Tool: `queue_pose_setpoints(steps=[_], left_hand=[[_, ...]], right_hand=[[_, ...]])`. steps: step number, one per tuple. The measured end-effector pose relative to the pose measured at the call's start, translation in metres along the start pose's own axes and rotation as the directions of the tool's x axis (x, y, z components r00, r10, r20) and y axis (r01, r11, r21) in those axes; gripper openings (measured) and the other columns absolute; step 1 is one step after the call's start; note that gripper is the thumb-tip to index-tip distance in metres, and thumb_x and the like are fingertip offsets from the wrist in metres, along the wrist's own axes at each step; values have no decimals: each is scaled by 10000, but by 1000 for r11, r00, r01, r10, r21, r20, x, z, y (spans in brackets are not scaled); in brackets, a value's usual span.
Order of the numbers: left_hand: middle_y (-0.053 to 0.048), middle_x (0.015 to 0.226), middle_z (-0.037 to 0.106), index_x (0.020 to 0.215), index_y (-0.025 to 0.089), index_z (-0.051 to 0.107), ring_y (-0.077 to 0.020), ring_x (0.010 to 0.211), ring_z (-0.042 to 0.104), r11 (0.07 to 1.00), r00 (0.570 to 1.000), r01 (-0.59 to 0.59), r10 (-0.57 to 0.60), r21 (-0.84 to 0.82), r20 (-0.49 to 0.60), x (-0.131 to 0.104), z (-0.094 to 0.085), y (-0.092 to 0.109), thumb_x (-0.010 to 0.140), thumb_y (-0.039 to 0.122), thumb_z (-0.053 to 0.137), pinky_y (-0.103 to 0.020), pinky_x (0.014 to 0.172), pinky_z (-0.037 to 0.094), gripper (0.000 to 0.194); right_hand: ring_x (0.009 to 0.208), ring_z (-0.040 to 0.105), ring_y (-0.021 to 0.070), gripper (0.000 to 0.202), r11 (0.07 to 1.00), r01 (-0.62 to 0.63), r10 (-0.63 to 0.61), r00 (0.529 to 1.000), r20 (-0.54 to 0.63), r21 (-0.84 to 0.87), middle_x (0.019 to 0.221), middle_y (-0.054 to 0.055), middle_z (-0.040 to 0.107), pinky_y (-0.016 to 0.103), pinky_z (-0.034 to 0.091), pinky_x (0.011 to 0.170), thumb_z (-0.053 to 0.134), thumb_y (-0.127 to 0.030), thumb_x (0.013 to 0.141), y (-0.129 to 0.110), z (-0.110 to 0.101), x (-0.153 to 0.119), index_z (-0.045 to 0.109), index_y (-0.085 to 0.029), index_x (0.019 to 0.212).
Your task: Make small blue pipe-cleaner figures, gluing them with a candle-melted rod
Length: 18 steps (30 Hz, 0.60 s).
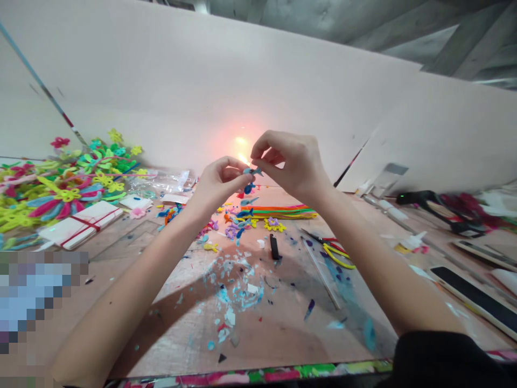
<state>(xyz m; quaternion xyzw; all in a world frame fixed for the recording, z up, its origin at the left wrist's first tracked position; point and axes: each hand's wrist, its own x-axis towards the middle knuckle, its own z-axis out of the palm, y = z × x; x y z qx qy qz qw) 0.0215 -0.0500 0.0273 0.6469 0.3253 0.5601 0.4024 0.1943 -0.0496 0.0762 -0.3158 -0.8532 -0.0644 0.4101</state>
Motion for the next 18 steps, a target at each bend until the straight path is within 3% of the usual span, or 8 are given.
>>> queue_pose_setpoints(steps=[7,18], left_hand=[[-14,708,692,874,176,663,-124,661,649,998,999,-51,52,26,-11,1,-3,-4,748,208,744,-273,627,503,153],[2,646,655,808,151,673,-92,589,598,999,997,-40,42,28,-63,0,0,2,723,161,749,-239,568,471,115]], right_hand=[[724,627,125,94,1000,-10,10,1000,10,1,848,-4,639,309,513,697,549,-137,843,-3,0,1,610,-208,838],[708,636,117,90,1000,-9,9,1000,-19,26,847,-9,652,299,521,679,562,-116,822,-2,2,2,606,-194,835]])
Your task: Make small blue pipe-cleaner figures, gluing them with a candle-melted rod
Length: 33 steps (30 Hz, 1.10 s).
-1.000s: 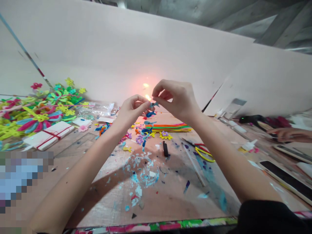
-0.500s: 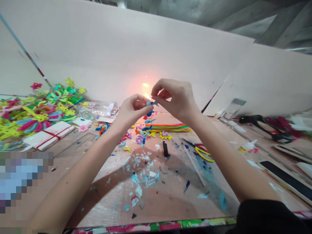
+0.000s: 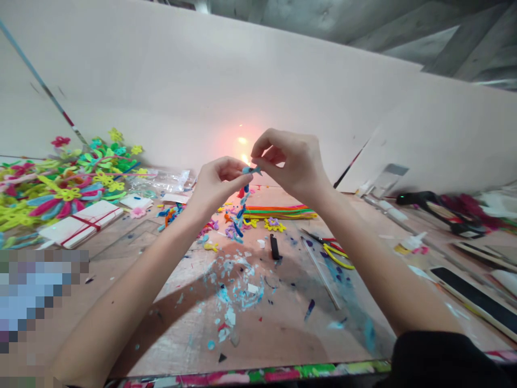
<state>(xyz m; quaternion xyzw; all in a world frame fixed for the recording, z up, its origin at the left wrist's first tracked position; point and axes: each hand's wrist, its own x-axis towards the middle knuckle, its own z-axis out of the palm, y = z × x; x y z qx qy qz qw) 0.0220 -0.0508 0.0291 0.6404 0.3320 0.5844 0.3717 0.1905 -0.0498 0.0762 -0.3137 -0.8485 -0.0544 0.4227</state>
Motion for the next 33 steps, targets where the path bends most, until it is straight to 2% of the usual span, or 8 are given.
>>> queue_pose_setpoints(steps=[8,16,23,33], left_hand=[[5,642,647,806,148,675,-79,579,571,999,1000,-26,27,-23,14,1,-1,-3,727,157,746,-233,560,445,106],[-12,684,668,795,175,678,-108,617,594,1000,999,-17,18,-18,48,-2,-1,0,740,206,746,-271,607,472,93],[-30,729,695,803,180,684,-120,645,609,999,996,-31,33,-29,87,-1,-1,-2,740,219,748,-285,633,483,98],[-28,751,711,834,176,706,-113,654,634,998,990,3,6,-62,140,0,-3,-5,740,222,754,-271,654,511,115]], right_hand=[[693,639,111,40,999,-39,39,999,-9,37,817,-15,660,284,519,664,605,-147,802,-5,-2,1,601,-187,800],[740,651,159,21,985,-133,124,989,80,112,852,28,686,329,551,691,659,-213,803,-6,-10,3,646,-198,810],[783,658,175,25,975,-159,142,983,118,153,831,33,681,338,565,709,668,-175,765,-5,-16,6,664,-185,787],[742,667,165,46,965,-183,166,981,102,188,839,30,692,330,584,679,676,-178,748,0,-14,3,669,-180,793]])
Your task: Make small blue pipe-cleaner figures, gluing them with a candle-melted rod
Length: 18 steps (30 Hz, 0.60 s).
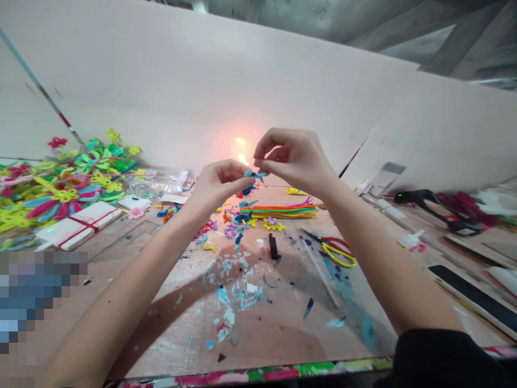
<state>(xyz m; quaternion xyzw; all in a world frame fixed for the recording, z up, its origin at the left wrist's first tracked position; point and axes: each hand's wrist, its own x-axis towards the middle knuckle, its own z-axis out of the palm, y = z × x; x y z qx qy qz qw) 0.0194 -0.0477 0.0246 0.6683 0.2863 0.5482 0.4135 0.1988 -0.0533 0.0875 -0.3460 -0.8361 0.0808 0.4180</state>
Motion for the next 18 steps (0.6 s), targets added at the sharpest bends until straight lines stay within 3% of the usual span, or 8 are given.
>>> queue_pose_setpoints(steps=[8,18], left_hand=[[-32,756,720,823,179,711,-113,653,638,1000,1000,3,-3,-14,3,-1,1,0,734,223,759,-270,650,519,110],[-43,781,735,850,172,709,-119,693,663,998,998,43,-46,-42,-51,4,-1,-6,728,251,777,-240,615,519,161]], right_hand=[[732,668,158,42,1000,7,-7,1000,-9,7,840,28,695,326,592,680,669,-172,750,3,1,-1,663,-181,791],[751,691,145,161,989,-31,38,998,-45,146,938,20,665,309,616,679,646,-314,827,16,1,-6,650,-187,925]])
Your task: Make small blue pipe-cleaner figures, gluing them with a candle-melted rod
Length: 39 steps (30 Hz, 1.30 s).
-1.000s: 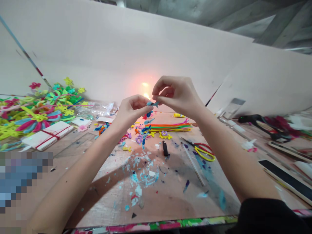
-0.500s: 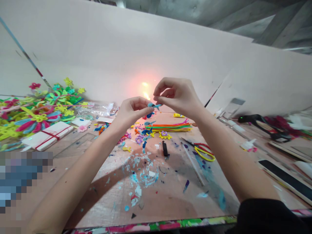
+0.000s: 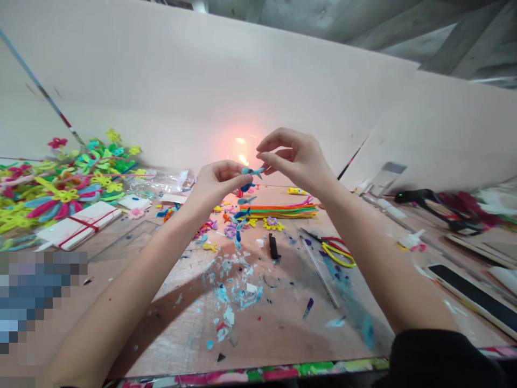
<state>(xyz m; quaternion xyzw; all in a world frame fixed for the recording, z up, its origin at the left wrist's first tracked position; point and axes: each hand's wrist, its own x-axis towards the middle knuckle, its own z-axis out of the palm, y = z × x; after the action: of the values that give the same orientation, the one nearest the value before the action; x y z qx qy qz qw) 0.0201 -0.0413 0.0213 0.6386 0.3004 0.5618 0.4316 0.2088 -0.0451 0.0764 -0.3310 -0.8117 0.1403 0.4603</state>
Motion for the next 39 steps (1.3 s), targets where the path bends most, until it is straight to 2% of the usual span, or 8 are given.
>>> queue_pose_setpoints(steps=[4,7,10,15,26,39], left_hand=[[-52,819,749,859,177,707,-126,711,680,1000,999,13,-12,16,-37,2,-2,-4,727,264,780,-242,625,520,174],[-62,853,756,877,177,709,-135,730,689,999,998,21,-19,34,-53,3,-3,-6,730,270,776,-251,633,522,186],[-66,861,756,872,172,713,-134,740,683,999,998,30,-28,33,-62,3,-3,-6,728,266,780,-252,639,520,185],[-42,784,735,855,165,712,-105,680,646,999,998,24,-23,28,-53,1,-1,-4,725,267,798,-226,617,502,186],[-30,738,726,833,164,695,-113,648,643,999,1000,-9,10,53,-23,-1,2,-3,712,265,798,-252,627,501,188],[-11,705,695,810,151,670,-93,626,616,998,1000,-23,23,53,-5,-2,2,-3,719,222,773,-238,609,473,154]], right_hand=[[742,695,137,222,996,-65,64,998,13,68,951,16,667,299,613,681,644,-354,835,8,1,-5,615,-202,994],[709,684,130,256,983,-127,124,992,36,131,879,7,667,287,600,654,674,-394,818,12,5,-10,586,-202,961],[660,668,116,271,962,-188,170,980,104,200,816,17,676,292,590,660,664,-432,835,15,9,-15,597,-178,898],[713,669,119,328,958,-187,154,975,159,217,805,34,680,275,572,676,623,-489,874,18,12,-18,644,-162,851],[542,600,106,352,960,-174,163,984,70,218,659,-7,618,265,528,528,683,-524,824,16,26,-9,643,-176,791],[520,582,98,200,960,-161,162,987,15,227,630,-12,602,251,523,505,655,-350,852,14,29,-11,630,-169,771]])
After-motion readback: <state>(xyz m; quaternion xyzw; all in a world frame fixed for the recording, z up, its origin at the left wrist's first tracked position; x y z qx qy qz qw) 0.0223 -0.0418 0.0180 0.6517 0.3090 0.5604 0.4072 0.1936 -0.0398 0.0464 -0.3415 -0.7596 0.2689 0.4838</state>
